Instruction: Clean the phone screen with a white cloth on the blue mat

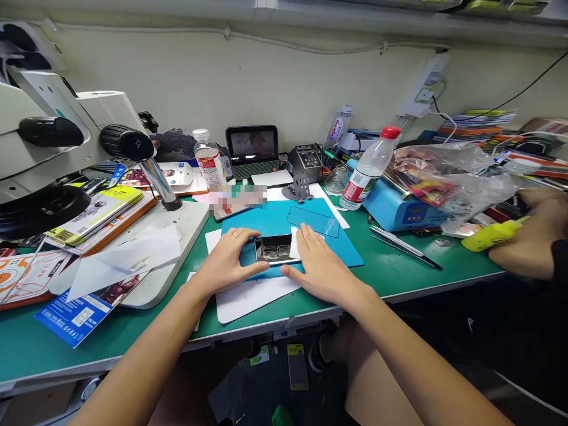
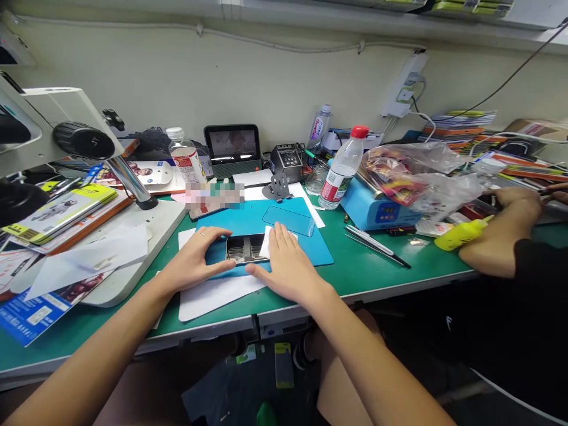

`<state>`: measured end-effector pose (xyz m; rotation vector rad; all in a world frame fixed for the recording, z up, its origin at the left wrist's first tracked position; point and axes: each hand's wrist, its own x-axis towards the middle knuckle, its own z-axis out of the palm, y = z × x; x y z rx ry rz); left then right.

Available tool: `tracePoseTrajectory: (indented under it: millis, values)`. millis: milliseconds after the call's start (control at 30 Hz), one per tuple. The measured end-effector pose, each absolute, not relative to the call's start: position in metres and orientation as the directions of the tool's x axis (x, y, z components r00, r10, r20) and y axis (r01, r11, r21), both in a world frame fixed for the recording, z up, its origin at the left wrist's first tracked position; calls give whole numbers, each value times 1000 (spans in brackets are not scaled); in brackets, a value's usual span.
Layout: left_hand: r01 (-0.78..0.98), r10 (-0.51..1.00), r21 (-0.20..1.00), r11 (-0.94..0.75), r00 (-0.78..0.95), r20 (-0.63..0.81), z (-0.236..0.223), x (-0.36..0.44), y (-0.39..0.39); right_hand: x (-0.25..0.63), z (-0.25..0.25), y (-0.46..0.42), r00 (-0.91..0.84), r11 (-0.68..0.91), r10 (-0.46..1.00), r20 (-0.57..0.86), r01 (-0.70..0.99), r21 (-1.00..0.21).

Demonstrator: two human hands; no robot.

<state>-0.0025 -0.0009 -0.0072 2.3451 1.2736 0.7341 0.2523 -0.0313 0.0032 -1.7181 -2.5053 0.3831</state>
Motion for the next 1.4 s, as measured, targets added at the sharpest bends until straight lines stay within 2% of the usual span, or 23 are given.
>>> tracePoseTrajectory:
  millis: [167,333,500,733,967,1100,1267,1400]
  values:
    - [683,844,500,-532,475,249,-9,0,1,263,-5,-52,-418,398,907,-37,885,-243]
    - [693,865,524,-496,447,227,-9,1,0,257,2,-27,-372,334,924,-91,899,-285]
    - [689,867,532,-492,442,231,-9,1,0,261,-5,-42,-406,387,914,-21,886,-255]
    - [684,871,550,-480,445,208,-8,1,0,254,7,-20,-383,342,917,-109,897,-281]
    - [649,850,558,-517,467,244,-11,0,2,265,-4,-47,-448,431,894,-25,873,-230]
    - [658,856,554,-510,451,251,-11,0,2,247,6,-24,-439,404,893,-101,880,-249]
    - [623,887,639,-451,391,245,-7,0,0,228,13,-18,-449,405,887,-113,871,-278]
    - [602,907,684,-413,342,246,-7,1,4,232,8,-41,-523,476,845,-115,832,-285]
